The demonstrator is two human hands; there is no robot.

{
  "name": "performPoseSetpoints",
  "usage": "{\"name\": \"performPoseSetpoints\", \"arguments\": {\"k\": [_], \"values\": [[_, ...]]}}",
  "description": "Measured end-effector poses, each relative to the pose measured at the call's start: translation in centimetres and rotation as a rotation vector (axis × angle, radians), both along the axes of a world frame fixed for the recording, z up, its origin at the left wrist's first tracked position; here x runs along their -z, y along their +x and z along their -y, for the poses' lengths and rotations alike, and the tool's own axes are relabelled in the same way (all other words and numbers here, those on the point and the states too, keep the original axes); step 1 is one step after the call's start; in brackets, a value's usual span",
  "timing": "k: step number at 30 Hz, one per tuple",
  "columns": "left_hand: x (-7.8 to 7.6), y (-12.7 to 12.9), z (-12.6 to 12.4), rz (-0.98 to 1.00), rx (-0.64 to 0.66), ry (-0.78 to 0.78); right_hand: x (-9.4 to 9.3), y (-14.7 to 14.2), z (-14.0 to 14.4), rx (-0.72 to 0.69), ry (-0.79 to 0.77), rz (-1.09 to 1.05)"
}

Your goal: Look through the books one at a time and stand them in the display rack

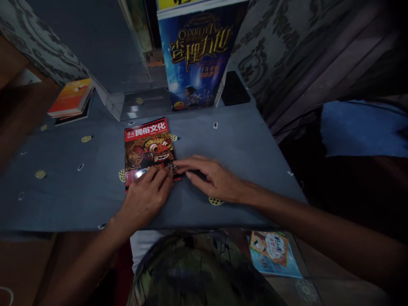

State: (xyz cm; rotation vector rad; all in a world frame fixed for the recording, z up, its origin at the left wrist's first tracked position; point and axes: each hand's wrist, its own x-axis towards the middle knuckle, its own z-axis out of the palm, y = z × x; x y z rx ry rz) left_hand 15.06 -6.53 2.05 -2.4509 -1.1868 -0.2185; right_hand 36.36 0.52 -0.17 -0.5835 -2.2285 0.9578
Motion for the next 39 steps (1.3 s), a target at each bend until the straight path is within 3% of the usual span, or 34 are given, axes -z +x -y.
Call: {"name": "performPoseSetpoints", "arguments": {"k": [7,15,19,27,30,33,39], "values": [[-0.1,-1.6,-1.9,0.117,0.028,-0.207,-0.2,0.0,0.4,0.021,0.091,0.067],[1.0,-2.1,-10.9,0.093,-0.112,-0.240,-0.4,0.0,0.4,0.011,0.070,0.080],[0.9,-2.2,-13.7,0.134,-0.126,-0.250,-0.6,0.0,0.5,0.012,0.051,0.086],[1.3,-2.9,-13.4,0.198,-0.149,-0.254,-0.6,0.0,0.2,0.012,0.046,0.064],[1.2,-4.0,-13.1,0.197,-0.165,-0.267,-0.5,-0.7,-0.7,0.000,0.115,0.087],[0.9,-5.4,-12.5,0.202,-0.191,-0.262,-0.4,-2.3,-2.8,0.003,0.210,0.168],[0.8,-8.8,-11.0,0.267,-0.290,-0.279,-0.4,-6.4,-8.5,0.192,0.249,0.348]]}}
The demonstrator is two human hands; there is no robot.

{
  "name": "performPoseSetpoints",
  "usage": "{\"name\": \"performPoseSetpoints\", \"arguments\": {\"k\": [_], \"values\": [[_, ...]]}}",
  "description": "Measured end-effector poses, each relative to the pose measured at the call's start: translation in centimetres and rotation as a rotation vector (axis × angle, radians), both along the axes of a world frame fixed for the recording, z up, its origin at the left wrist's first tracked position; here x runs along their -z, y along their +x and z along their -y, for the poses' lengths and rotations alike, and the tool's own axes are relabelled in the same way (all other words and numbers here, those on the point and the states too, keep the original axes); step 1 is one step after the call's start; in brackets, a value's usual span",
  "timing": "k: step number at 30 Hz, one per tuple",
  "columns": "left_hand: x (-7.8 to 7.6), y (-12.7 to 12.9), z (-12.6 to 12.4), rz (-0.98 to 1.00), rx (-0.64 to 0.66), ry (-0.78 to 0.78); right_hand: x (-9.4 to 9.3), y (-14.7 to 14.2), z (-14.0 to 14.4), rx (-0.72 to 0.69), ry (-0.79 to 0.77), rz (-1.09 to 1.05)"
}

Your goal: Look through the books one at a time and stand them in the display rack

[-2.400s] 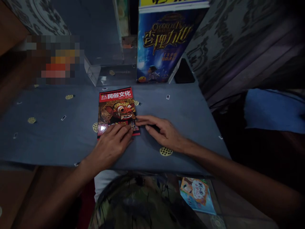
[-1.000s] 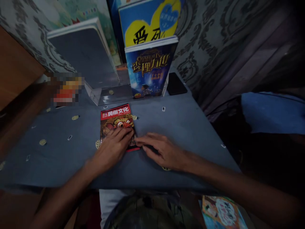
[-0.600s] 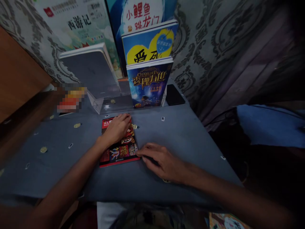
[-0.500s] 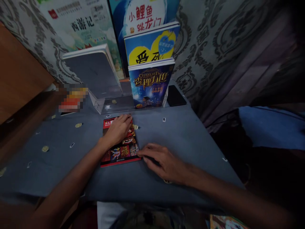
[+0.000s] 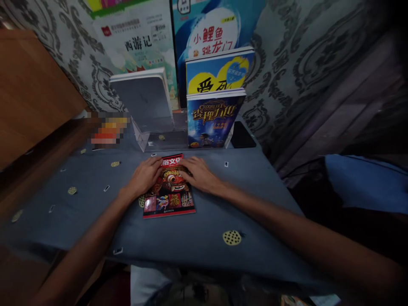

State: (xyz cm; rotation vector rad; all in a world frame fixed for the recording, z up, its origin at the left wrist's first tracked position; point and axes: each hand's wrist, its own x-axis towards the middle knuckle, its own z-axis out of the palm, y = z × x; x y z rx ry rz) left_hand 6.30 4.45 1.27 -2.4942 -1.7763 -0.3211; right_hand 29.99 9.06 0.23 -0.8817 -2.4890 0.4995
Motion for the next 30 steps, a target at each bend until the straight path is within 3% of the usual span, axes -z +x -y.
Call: {"name": "performPoseSetpoints", "arguments": {"k": [6,11,13,19,21,25,30], "values": [[0.9,-2.8,1.4,0.100,-0.079,0.010,1.0,-1.3,-2.5,0.057,0.035,0.049],[1.4,-2.8,1.4,0.119,-0.089,0.012,1.0,-1.2,-1.2,0.029,0.116,0.087],[1.6,-2.7,1.4,0.129,-0.091,0.018,0.7,-1.8,0.5,-0.070,0.148,0.092],[1.7,-2.9,1.3,0.121,-0.094,0.009,0.8,-4.9,7.9,-0.547,0.129,0.130],[1.6,-2.9,1.4,0.119,-0.085,0.002,0.9,-5.3,9.5,-0.625,0.122,0.151],[1.6,-2.9,1.5,0.139,-0.075,0.001,0.2,-3.9,10.4,-0.631,0.066,0.191],[2.0,-3.1,1.4,0.154,-0.084,0.010,0.3,-0.3,9.7,-0.479,-0.039,0.151]]}}
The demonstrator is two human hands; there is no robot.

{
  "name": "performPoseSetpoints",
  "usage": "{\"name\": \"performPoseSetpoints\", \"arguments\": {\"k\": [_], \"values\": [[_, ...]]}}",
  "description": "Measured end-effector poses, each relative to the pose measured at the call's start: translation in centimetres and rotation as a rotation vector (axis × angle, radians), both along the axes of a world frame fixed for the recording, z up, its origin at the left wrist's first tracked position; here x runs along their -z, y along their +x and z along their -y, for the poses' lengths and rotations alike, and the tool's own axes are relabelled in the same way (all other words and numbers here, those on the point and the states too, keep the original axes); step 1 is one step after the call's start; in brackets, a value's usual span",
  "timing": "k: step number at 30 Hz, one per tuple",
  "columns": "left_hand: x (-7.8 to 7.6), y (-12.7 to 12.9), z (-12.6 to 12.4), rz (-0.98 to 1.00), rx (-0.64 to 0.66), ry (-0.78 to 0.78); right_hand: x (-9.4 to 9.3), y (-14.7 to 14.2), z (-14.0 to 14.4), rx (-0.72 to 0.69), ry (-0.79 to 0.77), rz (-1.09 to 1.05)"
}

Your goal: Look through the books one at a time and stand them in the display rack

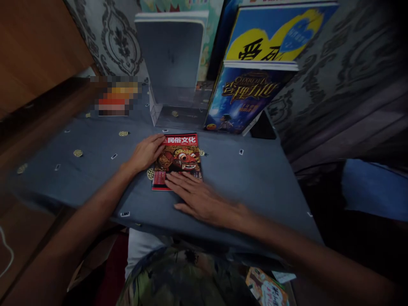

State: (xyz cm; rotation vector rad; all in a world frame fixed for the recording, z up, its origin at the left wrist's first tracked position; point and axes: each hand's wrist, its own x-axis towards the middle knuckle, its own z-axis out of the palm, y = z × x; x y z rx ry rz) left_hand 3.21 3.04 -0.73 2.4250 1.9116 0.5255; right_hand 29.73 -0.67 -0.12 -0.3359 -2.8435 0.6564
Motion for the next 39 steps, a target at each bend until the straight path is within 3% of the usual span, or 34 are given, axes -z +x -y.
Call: {"name": "performPoseSetpoints", "arguments": {"k": [6,10,13,16,20,25,29,33,39], "values": [[0.1,0.3,0.1,-0.017,-0.020,0.074,1.8,2.3,-2.5,0.354,-0.027,-0.069],[-0.7,1.0,0.6,-0.136,-0.072,0.101,0.9,1.9,-2.4,0.494,-0.043,-0.055],[-1.5,1.4,0.6,-0.174,-0.066,0.053,-0.6,1.5,0.3,0.474,-0.069,-0.023],[-2.3,2.1,0.3,-0.153,-0.035,-0.016,-1.5,0.9,3.7,0.351,-0.126,-0.043],[-3.5,3.6,1.4,-0.167,0.030,-0.072,-0.9,0.0,5.3,0.233,-0.205,-0.152],[-4.2,5.5,6.7,-0.247,0.034,-0.061,1.2,0.3,1.6,0.461,-0.207,-0.487],[-4.1,6.8,10.3,-0.353,-0.069,-0.050,2.2,0.6,-1.7,0.575,-0.114,-0.575],[-4.6,7.8,11.0,-0.432,-0.088,-0.103,2.7,0.2,-3.4,0.551,-0.112,-0.567],[-6.5,7.8,10.2,-0.458,-0.057,-0.189,2.9,0.6,-4.0,0.595,-0.155,-0.592]]}}
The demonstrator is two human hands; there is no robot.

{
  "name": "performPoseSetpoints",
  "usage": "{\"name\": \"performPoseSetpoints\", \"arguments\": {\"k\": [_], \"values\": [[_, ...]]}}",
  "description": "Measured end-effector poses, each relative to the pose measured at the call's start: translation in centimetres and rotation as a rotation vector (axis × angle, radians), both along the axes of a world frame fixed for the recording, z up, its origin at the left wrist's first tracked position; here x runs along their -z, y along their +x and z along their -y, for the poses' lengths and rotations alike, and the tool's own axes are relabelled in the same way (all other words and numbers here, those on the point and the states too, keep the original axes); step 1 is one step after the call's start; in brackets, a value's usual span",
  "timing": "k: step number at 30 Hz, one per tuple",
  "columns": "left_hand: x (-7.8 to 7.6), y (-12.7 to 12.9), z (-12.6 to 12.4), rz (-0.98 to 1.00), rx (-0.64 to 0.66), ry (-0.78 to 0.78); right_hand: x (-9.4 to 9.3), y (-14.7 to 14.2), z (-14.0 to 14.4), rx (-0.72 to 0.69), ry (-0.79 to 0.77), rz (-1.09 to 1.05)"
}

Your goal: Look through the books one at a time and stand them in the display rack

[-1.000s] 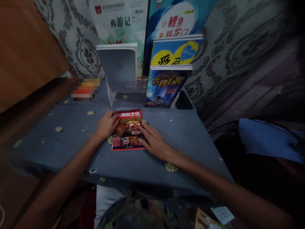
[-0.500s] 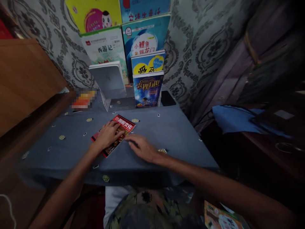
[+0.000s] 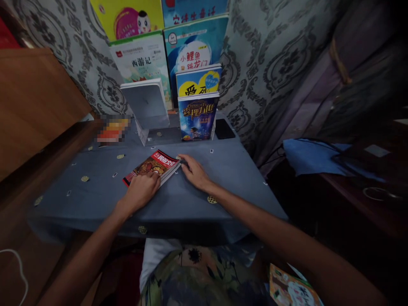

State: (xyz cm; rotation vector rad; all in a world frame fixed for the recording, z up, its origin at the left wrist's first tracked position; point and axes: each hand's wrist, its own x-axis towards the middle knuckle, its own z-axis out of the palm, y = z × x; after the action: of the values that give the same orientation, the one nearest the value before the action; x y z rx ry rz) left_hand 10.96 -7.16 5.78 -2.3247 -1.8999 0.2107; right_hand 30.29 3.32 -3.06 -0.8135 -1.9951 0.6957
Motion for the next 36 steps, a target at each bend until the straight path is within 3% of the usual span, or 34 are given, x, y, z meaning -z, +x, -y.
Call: {"name": "performPoseSetpoints", "arguments": {"k": [4,10,14,21,26,30,36], "values": [[-0.5,-0.2,-0.3,-0.002,-0.029,-0.032,-0.1,0.1,-0.1,-0.006,-0.004,-0.007],[0.8,0.2,0.4,0.051,-0.030,0.018,-0.5,-0.2,0.3,-0.032,0.081,0.033],[0.9,-0.7,0.0,0.110,-0.020,0.038,-0.7,-0.2,0.7,-0.086,0.162,0.073],[0.5,-4.3,-3.7,0.163,-0.233,0.003,-0.2,0.0,0.7,-0.128,0.221,0.157],[0.4,-5.4,-5.8,0.241,-0.289,-0.031,0.0,0.2,0.7,-0.116,0.218,0.173],[0.3,-6.1,-6.9,0.320,-0.353,-0.154,0.2,0.3,0.7,-0.116,0.186,0.200],[1.0,-5.0,-5.8,0.364,-0.334,-0.124,0.4,0.5,0.1,-0.087,0.124,0.269]]}}
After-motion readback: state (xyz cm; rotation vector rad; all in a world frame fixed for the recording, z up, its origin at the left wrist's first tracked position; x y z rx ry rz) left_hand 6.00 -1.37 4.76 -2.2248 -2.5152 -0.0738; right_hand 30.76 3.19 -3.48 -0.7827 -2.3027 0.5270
